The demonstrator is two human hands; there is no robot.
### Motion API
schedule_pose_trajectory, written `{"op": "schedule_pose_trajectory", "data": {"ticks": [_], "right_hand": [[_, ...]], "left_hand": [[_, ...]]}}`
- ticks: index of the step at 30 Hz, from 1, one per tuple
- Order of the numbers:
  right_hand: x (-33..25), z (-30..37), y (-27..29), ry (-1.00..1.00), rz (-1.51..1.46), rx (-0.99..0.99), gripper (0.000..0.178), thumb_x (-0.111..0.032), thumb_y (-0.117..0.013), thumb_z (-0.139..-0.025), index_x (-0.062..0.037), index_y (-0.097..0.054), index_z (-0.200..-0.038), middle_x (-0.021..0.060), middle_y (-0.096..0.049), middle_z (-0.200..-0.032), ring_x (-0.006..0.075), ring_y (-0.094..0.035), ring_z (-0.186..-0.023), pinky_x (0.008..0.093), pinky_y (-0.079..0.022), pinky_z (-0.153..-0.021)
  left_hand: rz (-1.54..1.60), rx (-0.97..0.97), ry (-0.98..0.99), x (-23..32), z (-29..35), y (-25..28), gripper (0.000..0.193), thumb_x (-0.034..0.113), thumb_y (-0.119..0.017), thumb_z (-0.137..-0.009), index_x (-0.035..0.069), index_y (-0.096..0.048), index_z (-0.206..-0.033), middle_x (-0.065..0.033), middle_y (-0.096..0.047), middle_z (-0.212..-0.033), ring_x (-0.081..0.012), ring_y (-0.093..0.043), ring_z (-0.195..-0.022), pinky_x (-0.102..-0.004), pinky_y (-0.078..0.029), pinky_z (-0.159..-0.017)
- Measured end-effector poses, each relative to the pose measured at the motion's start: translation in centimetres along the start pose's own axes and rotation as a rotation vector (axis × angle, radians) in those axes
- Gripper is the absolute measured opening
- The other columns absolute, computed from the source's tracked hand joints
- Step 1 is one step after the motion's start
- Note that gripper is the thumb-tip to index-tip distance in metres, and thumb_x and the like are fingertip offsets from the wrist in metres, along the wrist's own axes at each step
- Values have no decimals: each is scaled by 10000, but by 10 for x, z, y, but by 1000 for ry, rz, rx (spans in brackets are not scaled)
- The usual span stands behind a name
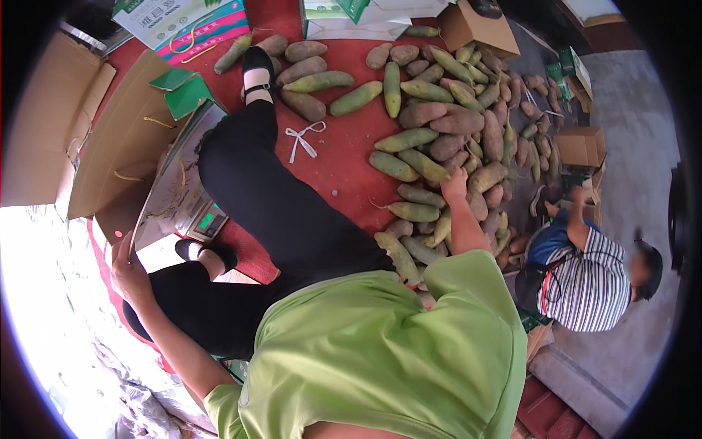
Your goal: Sorting and weighing vegetables into cardboard boxes on a scale.
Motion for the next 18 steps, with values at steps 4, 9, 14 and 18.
{"op": "schedule_pose_trajectory", "data": {"ticks": [4, 9, 14, 18], "right_hand": [[12, -24, -25, 51, 36, -15, 744, -135, -705, -738, -63, -336, -1380, 206, -368, -1393, 366, -432, -1237, 440, -447, -968], [84, -48, -70, -275, -268, -215, 596, -57, -596, -847, -158, -363, -1386, 137, -611, -994, 218, -611, -685, 359, -502, -479], [51, -30, -66, -448, -453, -228, 508, -73, -551, -878, -162, -408, -1358, 85, -626, -900, 178, -578, -600, 343, -488, -480], [41, -18, -48, -622, -538, -231, 446, -140, -545, -891, -167, -448, -1326, 78, -632, -866, 179, -596, -609, 348, -507, -500]], "left_hand": [[126, 49, -90, 9, 1, 8, 237, 32, -574, -856, 108, -671, -1059, -72, -652, -976, -269, -641, -889, -361, -502, -752], [172, 15, -67, 12, -4, 2, 258, -14, -572, -840, 86, -667, -1058, -91, -651, -976, -278, -633, -912, -351, -494, -781], [83, 27, -41, 7, 0, 10, 285, -11, -567, -821, 113, -674, -1054, -65, -652, -988, -260, -634, -913, -355, -492, -790], [56, -4, 24, 14, -1, 11, 299, -19, -559, -810, 115, -675, -1050, -62, -651, -988, -254, -632, -917, -356, -490, -795]]}}
Point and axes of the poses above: each hand's wrist, its own z-axis away from the middle knuckle, its own y-axis out of the back of the hand, x = y × z, the point moved 6 cm from there along -z, towards the middle knuckle
